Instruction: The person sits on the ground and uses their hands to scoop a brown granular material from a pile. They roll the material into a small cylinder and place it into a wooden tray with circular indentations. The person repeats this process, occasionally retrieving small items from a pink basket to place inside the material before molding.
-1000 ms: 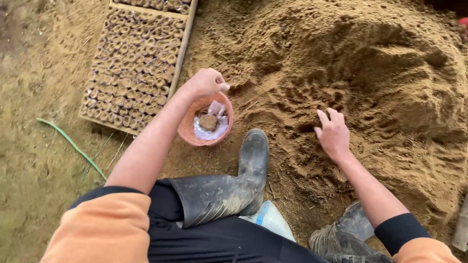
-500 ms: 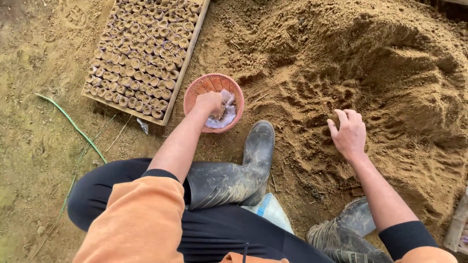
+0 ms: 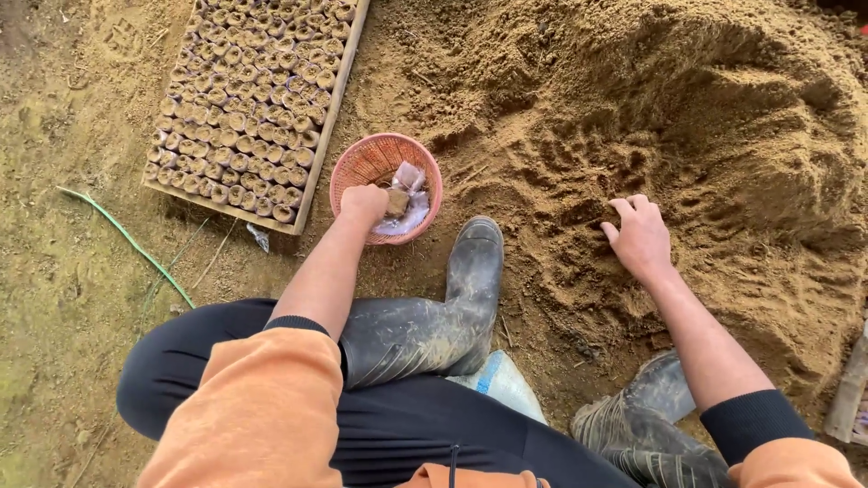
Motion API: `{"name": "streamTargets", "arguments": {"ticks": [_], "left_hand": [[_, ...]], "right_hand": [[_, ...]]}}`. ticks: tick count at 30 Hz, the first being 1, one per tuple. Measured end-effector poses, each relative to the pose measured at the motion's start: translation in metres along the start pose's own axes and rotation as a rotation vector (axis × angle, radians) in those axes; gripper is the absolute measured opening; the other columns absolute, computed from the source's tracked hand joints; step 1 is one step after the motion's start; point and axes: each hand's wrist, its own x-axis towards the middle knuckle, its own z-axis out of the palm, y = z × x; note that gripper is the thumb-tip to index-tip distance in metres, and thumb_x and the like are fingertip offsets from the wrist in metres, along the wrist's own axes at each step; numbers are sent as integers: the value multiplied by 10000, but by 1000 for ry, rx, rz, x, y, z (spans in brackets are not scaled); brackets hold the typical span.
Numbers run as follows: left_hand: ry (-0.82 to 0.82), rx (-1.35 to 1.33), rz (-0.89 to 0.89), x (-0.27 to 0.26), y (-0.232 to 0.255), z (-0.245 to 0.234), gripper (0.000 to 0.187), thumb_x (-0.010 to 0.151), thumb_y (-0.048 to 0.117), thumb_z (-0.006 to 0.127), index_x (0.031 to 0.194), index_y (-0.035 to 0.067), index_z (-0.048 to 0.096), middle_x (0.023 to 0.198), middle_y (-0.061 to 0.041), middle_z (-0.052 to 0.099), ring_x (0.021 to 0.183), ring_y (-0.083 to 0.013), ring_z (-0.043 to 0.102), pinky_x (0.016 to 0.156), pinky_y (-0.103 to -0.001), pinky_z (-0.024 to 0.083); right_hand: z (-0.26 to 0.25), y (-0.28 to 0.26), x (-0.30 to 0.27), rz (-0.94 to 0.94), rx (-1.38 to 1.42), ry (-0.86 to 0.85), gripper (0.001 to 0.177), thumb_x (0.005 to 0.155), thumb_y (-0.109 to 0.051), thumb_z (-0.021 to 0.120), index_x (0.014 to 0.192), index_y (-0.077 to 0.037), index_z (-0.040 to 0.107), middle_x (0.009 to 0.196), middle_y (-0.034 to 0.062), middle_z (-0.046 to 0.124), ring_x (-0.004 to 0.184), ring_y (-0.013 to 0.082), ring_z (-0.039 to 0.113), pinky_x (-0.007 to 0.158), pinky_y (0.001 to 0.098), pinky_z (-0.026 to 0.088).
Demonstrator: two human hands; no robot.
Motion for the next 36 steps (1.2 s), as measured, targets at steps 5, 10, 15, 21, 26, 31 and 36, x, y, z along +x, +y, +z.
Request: {"name": "streamTargets", "arguments": {"ticks": [5, 10, 15, 21, 26, 31, 36], "left_hand": [[27, -29, -31, -19, 4, -31, 278, 895, 70, 537, 1018, 50, 785, 1043, -168, 778, 1051, -363, 733, 826, -541, 586], [91, -61, -78, -24, 0, -38, 250, 888, 54, 552, 973, 51, 787, 992, -166, 780, 1011, -367, 743, 788, -526, 600], [234, 26, 4, -31, 5, -42, 227, 852, 80, 574, 891, 88, 797, 867, -131, 781, 897, -352, 767, 734, -510, 608], [236, 119, 83, -39, 16, -35, 240, 870, 85, 564, 902, 98, 801, 880, -111, 793, 910, -325, 770, 773, -486, 607], [268, 80, -57, -32, 15, -22, 244, 871, 111, 560, 869, 134, 803, 836, -77, 785, 863, -298, 773, 712, -459, 613], [189, -102, -193, -30, 20, -22, 260, 892, 114, 539, 897, 97, 799, 869, -125, 782, 907, -338, 765, 749, -475, 602], [100, -194, -267, -26, 21, -20, 277, 908, 126, 531, 976, 72, 794, 951, -149, 781, 994, -360, 745, 831, -497, 580]], "right_hand": [[-5, -3, -2, -5, -10, 6, 423, 882, -260, 808, 1275, -160, 687, 1194, 99, 592, 1112, 330, 651, 896, 428, 608], [-9, -4, -1, 7, -11, -18, 428, 886, -274, 800, 1287, -180, 685, 1201, 79, 595, 1125, 313, 649, 879, 432, 615], [-11, -4, -1, 34, 12, -79, 419, 915, -262, 769, 1312, -177, 667, 1227, 88, 589, 1162, 316, 627, 884, 465, 614], [-14, -6, -2, 42, -2, -87, 414, 929, -264, 760, 1321, -178, 662, 1236, 86, 589, 1176, 305, 622, 885, 461, 614], [-14, -5, -2, 34, -7, -81, 416, 928, -260, 761, 1320, -167, 659, 1227, 87, 586, 1177, 303, 619, 884, 462, 617], [-12, -5, -3, 40, -13, -78, 414, 927, -258, 762, 1316, -165, 655, 1231, 87, 578, 1180, 303, 611, 878, 471, 620], [-17, -7, -2, 46, -31, -79, 400, 936, -265, 761, 1313, -172, 662, 1218, 76, 584, 1169, 285, 617, 861, 464, 628]]}}
